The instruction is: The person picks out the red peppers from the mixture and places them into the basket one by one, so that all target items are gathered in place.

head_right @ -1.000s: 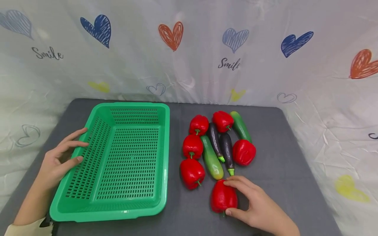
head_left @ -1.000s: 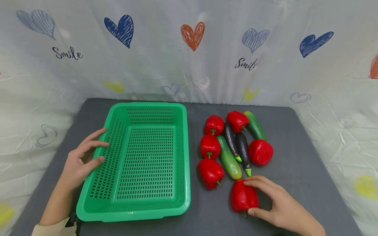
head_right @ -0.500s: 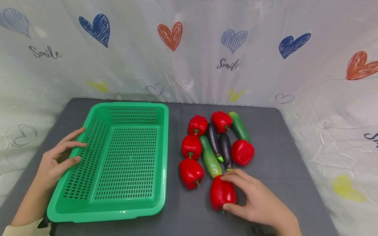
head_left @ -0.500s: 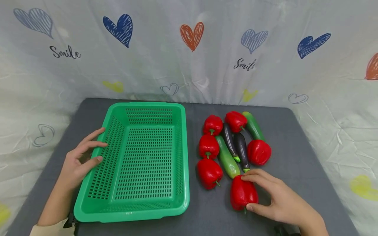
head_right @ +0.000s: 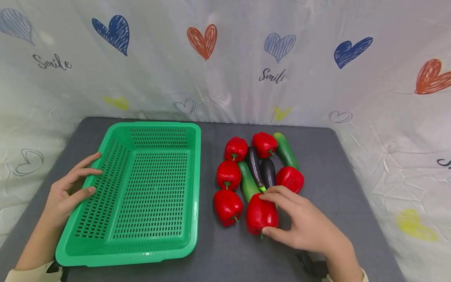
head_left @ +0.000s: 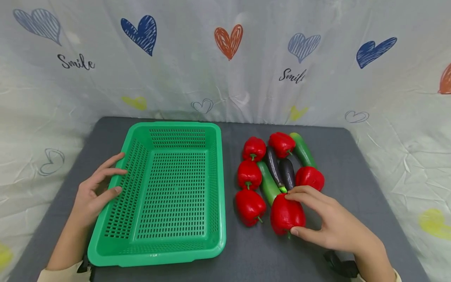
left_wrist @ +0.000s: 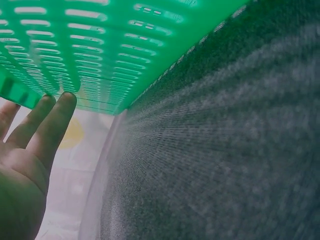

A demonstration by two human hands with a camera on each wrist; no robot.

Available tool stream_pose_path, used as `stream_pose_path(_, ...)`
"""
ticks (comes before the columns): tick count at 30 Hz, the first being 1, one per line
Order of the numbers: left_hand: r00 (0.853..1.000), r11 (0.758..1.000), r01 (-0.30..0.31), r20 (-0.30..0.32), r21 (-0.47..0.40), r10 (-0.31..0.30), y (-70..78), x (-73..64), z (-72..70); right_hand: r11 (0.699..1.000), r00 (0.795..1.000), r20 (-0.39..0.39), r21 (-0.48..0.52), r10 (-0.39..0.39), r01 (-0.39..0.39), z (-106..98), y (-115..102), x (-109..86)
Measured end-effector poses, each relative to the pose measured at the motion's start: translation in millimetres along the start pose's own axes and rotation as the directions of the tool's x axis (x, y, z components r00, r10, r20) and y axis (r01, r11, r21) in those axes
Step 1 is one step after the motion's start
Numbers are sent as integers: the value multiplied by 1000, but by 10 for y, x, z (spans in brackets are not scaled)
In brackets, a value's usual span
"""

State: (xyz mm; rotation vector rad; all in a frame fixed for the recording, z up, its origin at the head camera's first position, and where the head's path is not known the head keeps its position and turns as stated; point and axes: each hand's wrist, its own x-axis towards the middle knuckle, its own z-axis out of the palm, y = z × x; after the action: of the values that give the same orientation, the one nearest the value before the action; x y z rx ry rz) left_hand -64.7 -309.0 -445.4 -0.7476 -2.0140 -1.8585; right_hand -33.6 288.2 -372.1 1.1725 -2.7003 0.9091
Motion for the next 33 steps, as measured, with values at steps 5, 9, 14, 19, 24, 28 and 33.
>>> stream_pose_path(5, 1000, 1000, 1, -1, -20, -1, -17, -13, 12, 1000, 1000, 23, -12, 18, -18, -66, -43, 108)
stream_pose_path(9, 1000, 1000, -1, 8, -21, 2, -20, -19, 32, 998, 999, 28, -42, 42, -41, -107, -70, 178)
stream_pose_path(14, 1000, 1000, -1, 5, -3, 1, -11, -8, 33, 998, 999, 21, -64, 29, -28, -103, -107, 310)
stream_pose_path(19, 1000, 999, 6, 15, 38, -6, 1, -14, 11, 999, 1000, 15, -44, -4, 4, -57, -162, 502)
stream_pose_path(24, 1000, 999, 8, 21, 40, -9, 5, -27, 5, 999, 1000, -15, -29, -14, 13, 6, -213, 683)
stream_pose_path(28, 1000, 999, 7, 12, 41, -8, -1, -31, 15, 1000, 999, -39, -6, -1, 1, 58, -253, 802)
stream_pose_path(33, 1000, 1000, 7, 11, 29, -7, -9, -19, 16, 1000, 997, -81, 11, -13, 14, 146, -294, 959)
